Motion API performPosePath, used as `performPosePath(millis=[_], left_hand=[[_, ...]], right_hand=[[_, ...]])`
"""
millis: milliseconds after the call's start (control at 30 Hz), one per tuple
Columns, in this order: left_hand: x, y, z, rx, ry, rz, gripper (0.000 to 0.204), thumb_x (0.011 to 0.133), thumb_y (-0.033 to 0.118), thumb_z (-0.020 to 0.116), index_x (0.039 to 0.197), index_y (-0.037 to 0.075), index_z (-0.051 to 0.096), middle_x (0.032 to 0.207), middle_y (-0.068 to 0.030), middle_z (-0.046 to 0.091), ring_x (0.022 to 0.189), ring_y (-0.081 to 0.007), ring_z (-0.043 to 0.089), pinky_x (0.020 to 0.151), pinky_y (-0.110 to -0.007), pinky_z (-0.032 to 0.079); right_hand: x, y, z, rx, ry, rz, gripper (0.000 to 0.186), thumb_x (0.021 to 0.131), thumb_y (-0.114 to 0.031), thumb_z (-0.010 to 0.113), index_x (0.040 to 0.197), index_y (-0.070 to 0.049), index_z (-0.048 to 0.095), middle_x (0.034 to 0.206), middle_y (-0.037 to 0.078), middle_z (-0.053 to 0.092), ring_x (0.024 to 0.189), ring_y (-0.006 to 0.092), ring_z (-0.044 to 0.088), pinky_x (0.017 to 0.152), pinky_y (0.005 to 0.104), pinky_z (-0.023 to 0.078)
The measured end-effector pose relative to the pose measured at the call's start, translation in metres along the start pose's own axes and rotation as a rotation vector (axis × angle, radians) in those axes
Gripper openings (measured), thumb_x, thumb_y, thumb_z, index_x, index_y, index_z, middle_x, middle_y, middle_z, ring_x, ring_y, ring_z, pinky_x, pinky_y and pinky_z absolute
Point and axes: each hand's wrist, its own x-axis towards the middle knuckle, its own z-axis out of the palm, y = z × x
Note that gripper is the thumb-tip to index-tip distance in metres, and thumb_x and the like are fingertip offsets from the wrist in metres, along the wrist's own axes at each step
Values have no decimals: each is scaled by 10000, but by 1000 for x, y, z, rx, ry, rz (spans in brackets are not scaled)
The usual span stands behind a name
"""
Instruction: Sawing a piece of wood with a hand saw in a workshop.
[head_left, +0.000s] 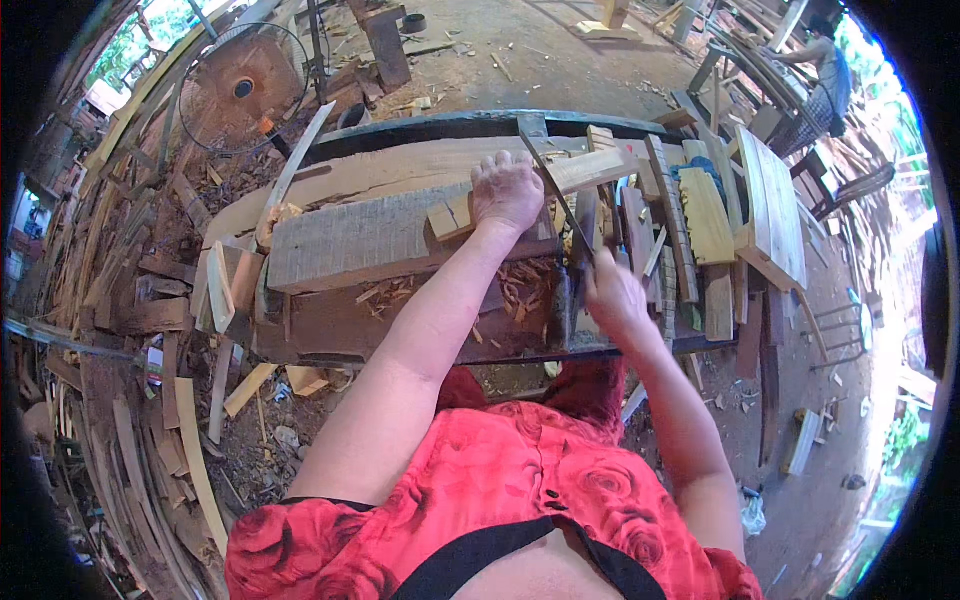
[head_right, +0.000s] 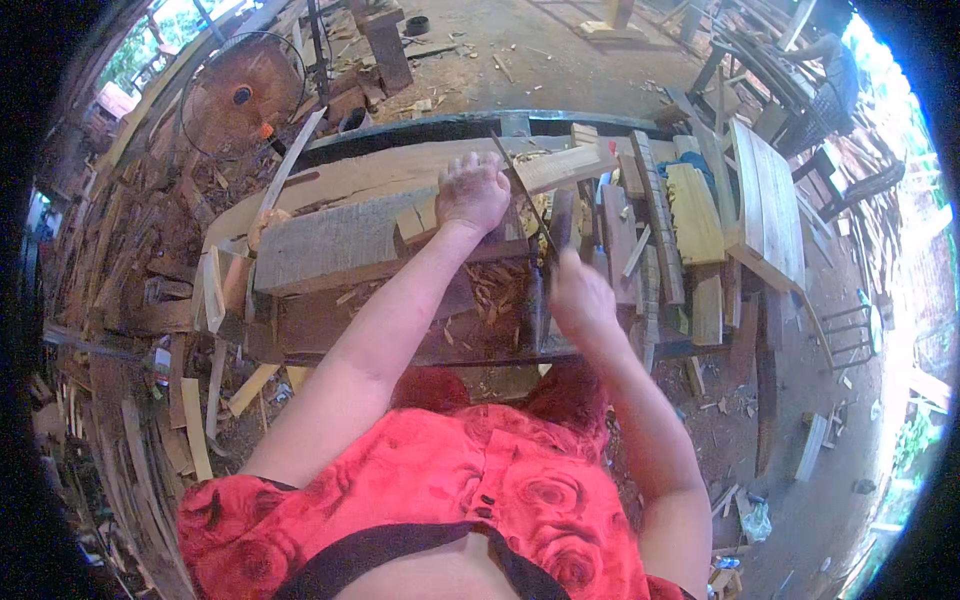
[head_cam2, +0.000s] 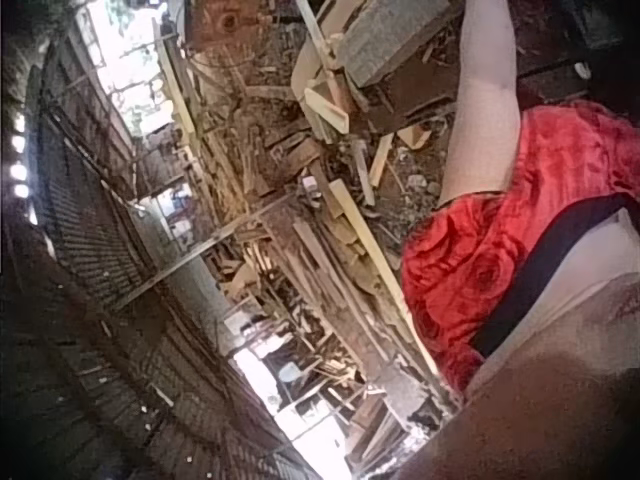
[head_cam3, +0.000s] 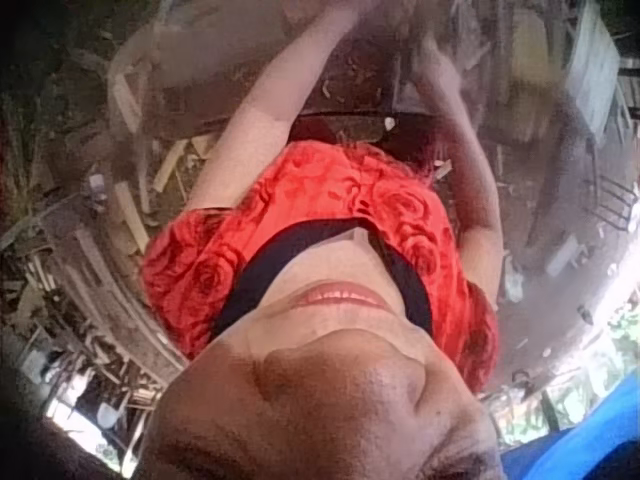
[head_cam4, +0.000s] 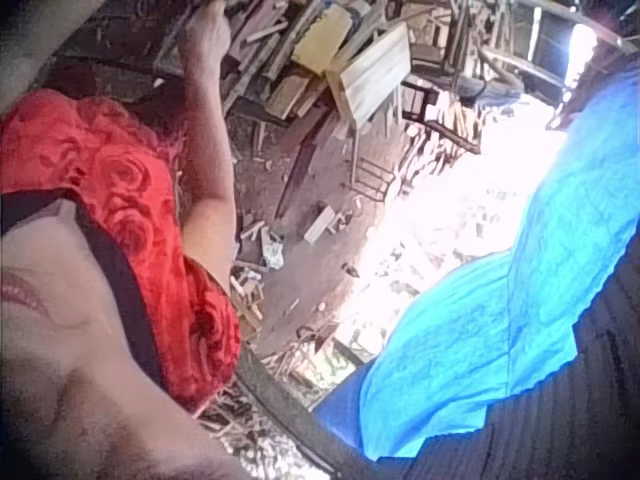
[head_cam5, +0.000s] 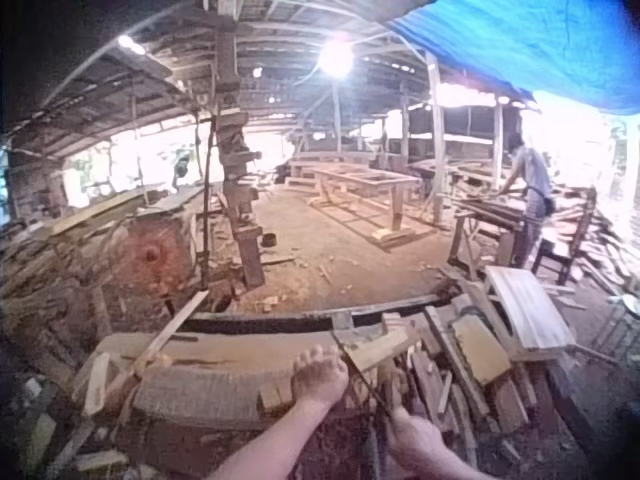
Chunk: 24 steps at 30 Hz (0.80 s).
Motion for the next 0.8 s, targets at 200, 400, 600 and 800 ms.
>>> performPosePath(millis=[200, 400, 600, 800], left_hand=[[5, 5, 1, -17, -14, -6, 231, 803, 255, 512, 941, 100, 613, 964, -131, 598, 933, -294, 567, 815, -449, 430], [-1, 3, 2, 15, -64, -20, 250, 820, 272, 514, 973, 101, 616, 1000, -142, 583, 972, -301, 549, 834, -449, 417], [12, 3, 4, -3, -44, -47, 261, 824, 264, 507, 994, 102, 619, 1012, -145, 579, 990, -307, 549, 841, -457, 430], [5, 3, 0, 2, -40, -55, 251, 822, 251, 500, 976, 97, 625, 1003, -131, 592, 988, -300, 551, 842, -453, 430]], right_hand=[[67, -17, 21, 31, 15, 82, 212, 873, -168, 415, 1009, -17, 475, 902, 299, 614, 897, 453, 590, 784, 530, 447], [-17, 3, 13, -18, -54, 92, 155, 868, -149, 423, 966, -30, 437, 834, 289, 615, 833, 468, 590, 744, 545, 439], [4, 13, 18, 5, 18, 62, 155, 890, -191, 442, 922, -39, 442, 773, 274, 601, 806, 463, 581, 714, 551, 426], [-19, 14, 16, 13, 7, 72, 178, 903, -233, 452, 909, -56, 436, 735, 263, 597, 760, 465, 580, 677, 564, 423]])
